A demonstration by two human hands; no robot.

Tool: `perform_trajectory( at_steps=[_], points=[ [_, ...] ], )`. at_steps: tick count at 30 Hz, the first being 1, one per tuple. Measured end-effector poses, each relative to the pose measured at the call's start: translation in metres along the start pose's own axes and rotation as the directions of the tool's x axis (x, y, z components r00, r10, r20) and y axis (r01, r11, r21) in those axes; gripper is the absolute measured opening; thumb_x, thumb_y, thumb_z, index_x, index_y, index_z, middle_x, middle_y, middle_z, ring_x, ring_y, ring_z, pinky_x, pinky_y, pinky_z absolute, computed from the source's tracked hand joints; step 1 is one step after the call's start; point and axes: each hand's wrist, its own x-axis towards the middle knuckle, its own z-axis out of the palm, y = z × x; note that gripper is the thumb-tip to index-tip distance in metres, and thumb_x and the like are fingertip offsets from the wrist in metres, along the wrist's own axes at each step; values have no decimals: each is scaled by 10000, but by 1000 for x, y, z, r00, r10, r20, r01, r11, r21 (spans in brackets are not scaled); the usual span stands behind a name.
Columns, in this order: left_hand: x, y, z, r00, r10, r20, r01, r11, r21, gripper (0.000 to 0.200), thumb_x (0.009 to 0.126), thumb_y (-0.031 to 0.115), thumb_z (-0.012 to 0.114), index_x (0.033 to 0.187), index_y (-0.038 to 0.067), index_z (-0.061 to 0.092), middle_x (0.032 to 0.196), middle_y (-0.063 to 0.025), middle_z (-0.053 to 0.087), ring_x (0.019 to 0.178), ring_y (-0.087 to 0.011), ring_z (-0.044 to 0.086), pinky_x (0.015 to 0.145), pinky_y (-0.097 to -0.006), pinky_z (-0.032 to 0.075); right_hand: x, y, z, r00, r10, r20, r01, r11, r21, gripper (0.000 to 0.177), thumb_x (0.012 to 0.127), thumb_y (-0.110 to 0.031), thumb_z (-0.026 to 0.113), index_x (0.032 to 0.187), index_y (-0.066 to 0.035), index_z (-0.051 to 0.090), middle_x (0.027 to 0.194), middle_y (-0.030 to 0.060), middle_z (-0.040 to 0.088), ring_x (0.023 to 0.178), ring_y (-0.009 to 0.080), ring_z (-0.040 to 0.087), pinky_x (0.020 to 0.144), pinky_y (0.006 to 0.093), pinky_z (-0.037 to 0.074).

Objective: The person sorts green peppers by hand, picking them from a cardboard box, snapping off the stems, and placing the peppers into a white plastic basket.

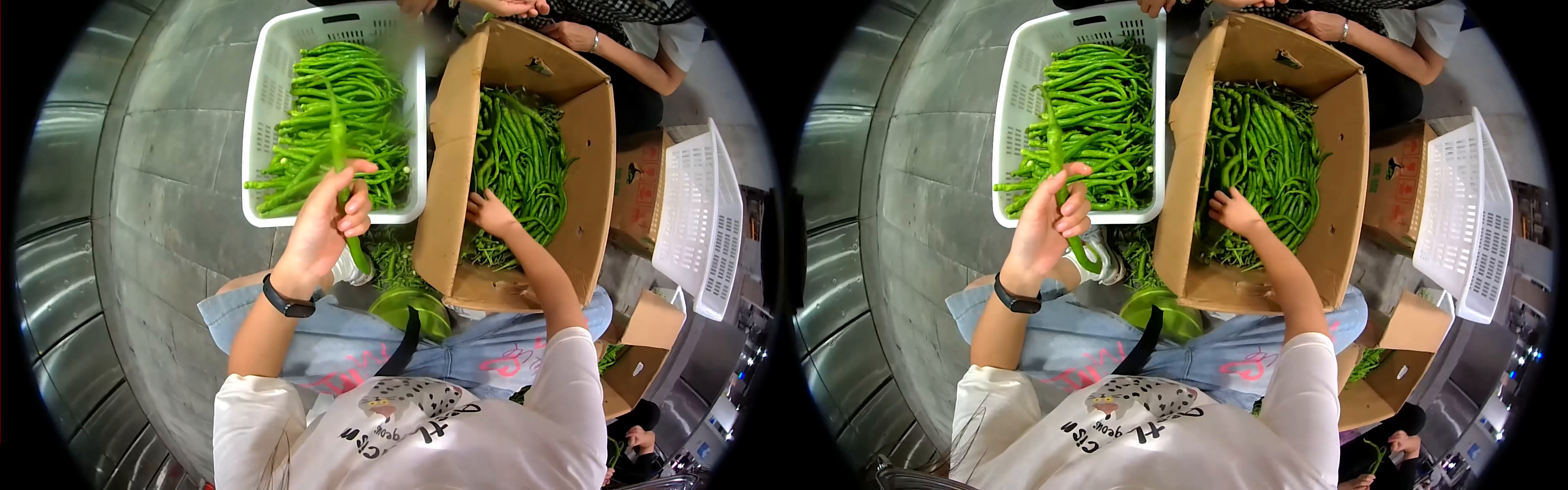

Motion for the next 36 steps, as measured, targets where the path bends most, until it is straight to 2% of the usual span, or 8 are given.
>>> perform_trajectory(
  at_steps=[9,12,16,18,23,26,31,36],
  points=[
    [2,-18,1,997,81,-1,-79,965,250,154,849,119,505,981,45,534,823,-26,501,680,-132,449,671,-261,391,-49,15,-103,914,367,-174,-292,892,346,403,583,25,625,979,-43,586,1133,102,517,1037,289,494,863,367,430],
    [-3,-18,3,994,80,78,-99,956,278,213,846,102,486,1048,43,524,821,-28,506,655,-116,441,645,-256,383,-60,9,-166,622,725,-295,-395,616,681,289,719,38,628,998,0,567,1069,110,529,907,279,558,779,323,473],
    [-15,-16,21,992,52,118,-67,989,129,304,985,225,366,1266,114,395,710,-3,396,489,-57,273,497,-207,284,-80,-5,-254,197,957,-215,-188,252,949,209,826,-33,605,1024,2,548,878,66,561,780,135,540,717,273,436],
    [-15,-18,20,976,38,216,-43,999,19,338,1014,320,308,1274,119,388,692,1,367,488,-67,251,497,-213,275,-77,-13,-295,112,945,-307,56,303,951,250,859,-57,567,1084,27,497,810,63,564,732,124,526,672,256,425],
    [-9,-24,12,967,109,231,-120,992,34,405,999,385,316,1254,86,414,957,-79,568,877,-169,549,781,-346,466,-32,-37,-333,457,883,-109,242,-6,970,253,882,-121,570,1078,16,486,755,58,600,674,124,563,604,247,444],
    [-11,-21,14,965,79,251,-48,991,-124,385,996,375,333,1230,81,420,1171,-137,550,1093,-223,528,922,-421,448,15,-43,-321,777,586,230,-81,-268,960,277,871,-174,626,1079,-13,541,848,38,642,727,93,599,515,196,446],
    [-14,-33,2,949,102,298,-118,992,35,439,998,341,353,1370,112,315,1313,-85,467,1157,-190,489,917,-358,450,73,-69,-285,823,492,286,4,-507,862,391,844,-102,651,1199,-10,516,1006,45,611,816,108,610,548,236,540],
    [-18,-36,3,977,63,205,-104,974,199,435,882,150,622,1258,66,421,1116,-34,536,971,-107,541,787,-261,487,68,-79,-280,823,534,195,128,-508,852,563,818,-37,667,1308,-35,390,1177,86,493,979,163,572,702,279,543]
  ],
)
